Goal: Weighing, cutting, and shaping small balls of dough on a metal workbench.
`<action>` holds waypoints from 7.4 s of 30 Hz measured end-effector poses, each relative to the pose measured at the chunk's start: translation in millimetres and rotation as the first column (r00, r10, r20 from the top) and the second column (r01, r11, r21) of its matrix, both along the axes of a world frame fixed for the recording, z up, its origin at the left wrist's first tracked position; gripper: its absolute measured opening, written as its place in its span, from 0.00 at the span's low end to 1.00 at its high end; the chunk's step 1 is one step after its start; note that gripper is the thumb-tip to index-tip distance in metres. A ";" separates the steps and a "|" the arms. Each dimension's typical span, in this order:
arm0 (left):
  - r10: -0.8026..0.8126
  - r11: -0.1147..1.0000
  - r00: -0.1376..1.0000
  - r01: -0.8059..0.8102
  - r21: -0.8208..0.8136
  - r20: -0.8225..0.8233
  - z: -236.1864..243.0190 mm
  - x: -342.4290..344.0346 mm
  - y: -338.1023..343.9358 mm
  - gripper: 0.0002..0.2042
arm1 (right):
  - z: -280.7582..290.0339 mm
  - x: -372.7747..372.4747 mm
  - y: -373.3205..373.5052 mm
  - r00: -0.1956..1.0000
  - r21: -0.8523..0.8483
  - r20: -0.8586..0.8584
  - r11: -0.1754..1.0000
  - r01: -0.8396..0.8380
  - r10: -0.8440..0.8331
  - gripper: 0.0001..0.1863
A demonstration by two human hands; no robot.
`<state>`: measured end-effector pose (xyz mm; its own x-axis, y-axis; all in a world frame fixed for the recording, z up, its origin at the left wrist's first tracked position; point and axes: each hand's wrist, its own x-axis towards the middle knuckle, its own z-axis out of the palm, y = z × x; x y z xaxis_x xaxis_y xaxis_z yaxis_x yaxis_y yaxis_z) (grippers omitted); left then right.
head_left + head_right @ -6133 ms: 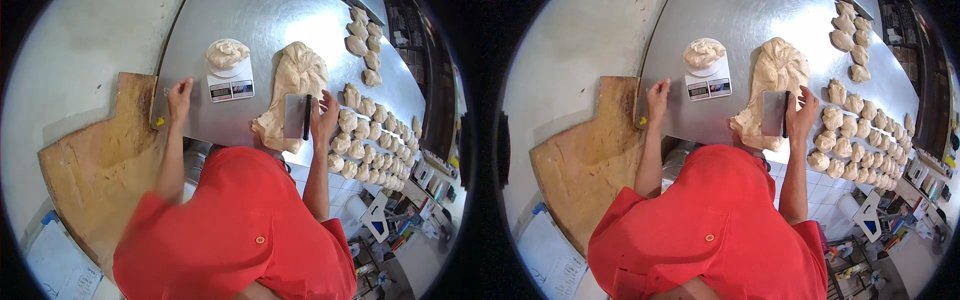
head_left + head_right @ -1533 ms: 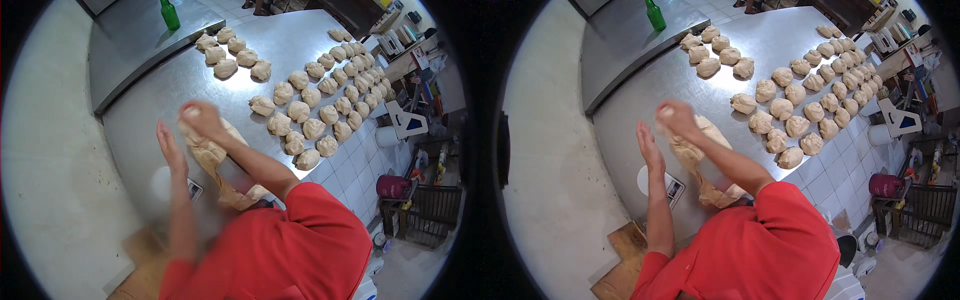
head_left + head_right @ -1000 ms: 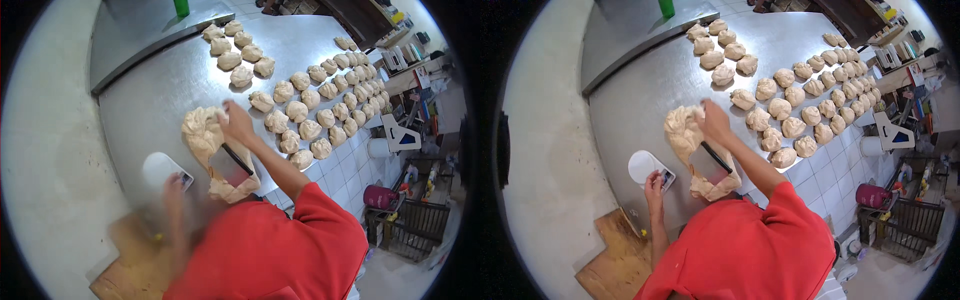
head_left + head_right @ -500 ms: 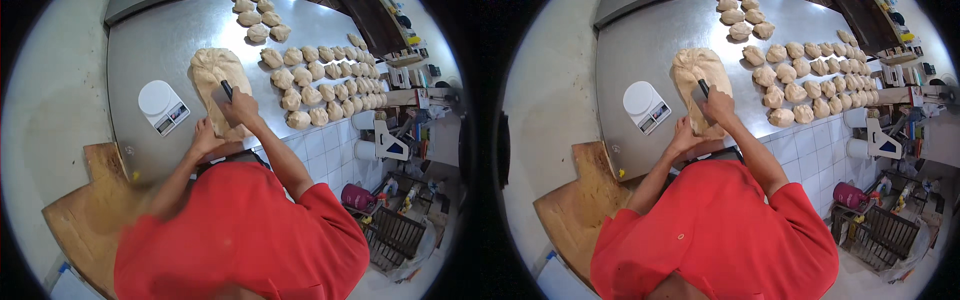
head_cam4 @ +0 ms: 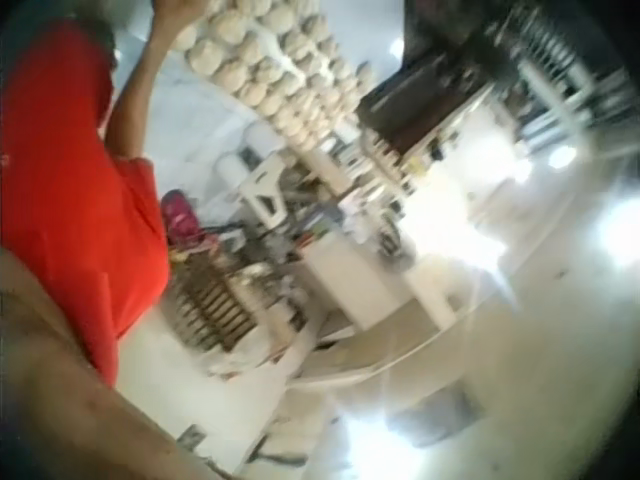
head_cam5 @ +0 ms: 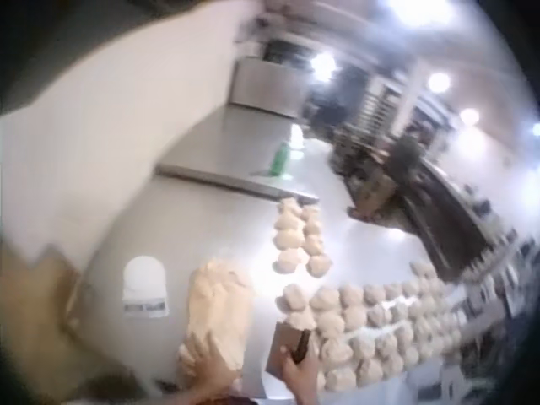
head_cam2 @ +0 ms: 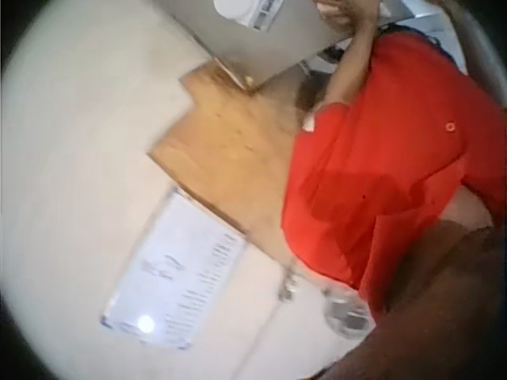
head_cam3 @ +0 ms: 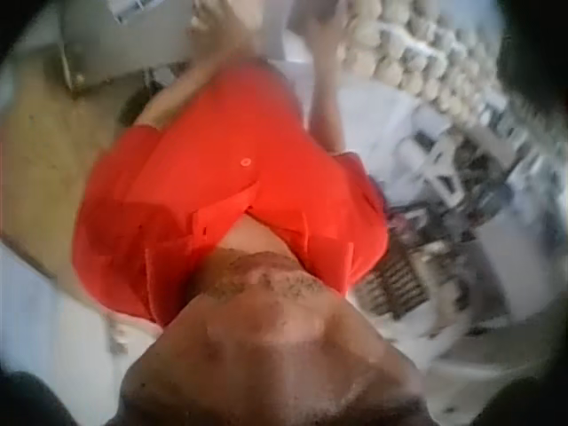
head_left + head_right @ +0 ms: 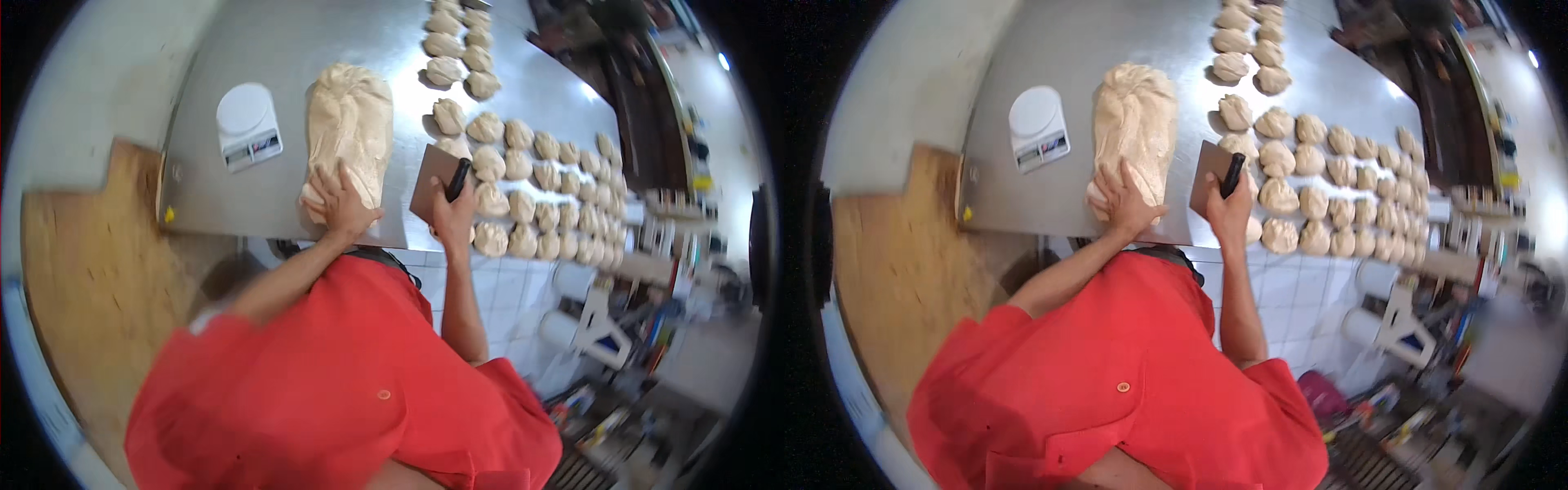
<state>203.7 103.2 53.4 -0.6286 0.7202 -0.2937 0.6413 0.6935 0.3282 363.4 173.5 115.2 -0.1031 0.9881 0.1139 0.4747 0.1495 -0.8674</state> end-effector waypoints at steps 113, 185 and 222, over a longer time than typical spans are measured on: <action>-0.319 0.923 0.649 0.046 0.382 0.691 -59.8 -181.1 -26.5 0.17 | 8.6 -168.5 -90.0 0.903 -0.313 0.412 0.950 0.018 0.118 0.24; -0.757 0.603 0.623 0.553 0.575 0.195 -69.6 -229.4 -59.2 0.20 | 10.9 -147.1 -22.5 0.959 -0.170 0.253 0.982 -0.083 0.125 0.20; -0.452 0.658 0.814 0.581 0.479 -0.365 -6.4 -354.4 70.8 0.30 | -35.8 -203.2 -36.7 0.721 -0.124 0.642 0.964 -0.237 0.259 0.20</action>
<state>-150.7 174.0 47.0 -0.0998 0.9350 0.3404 0.9324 -0.0316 0.3601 160.2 136.8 79.4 -0.3822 0.9184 -0.1021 0.8716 0.3216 -0.3700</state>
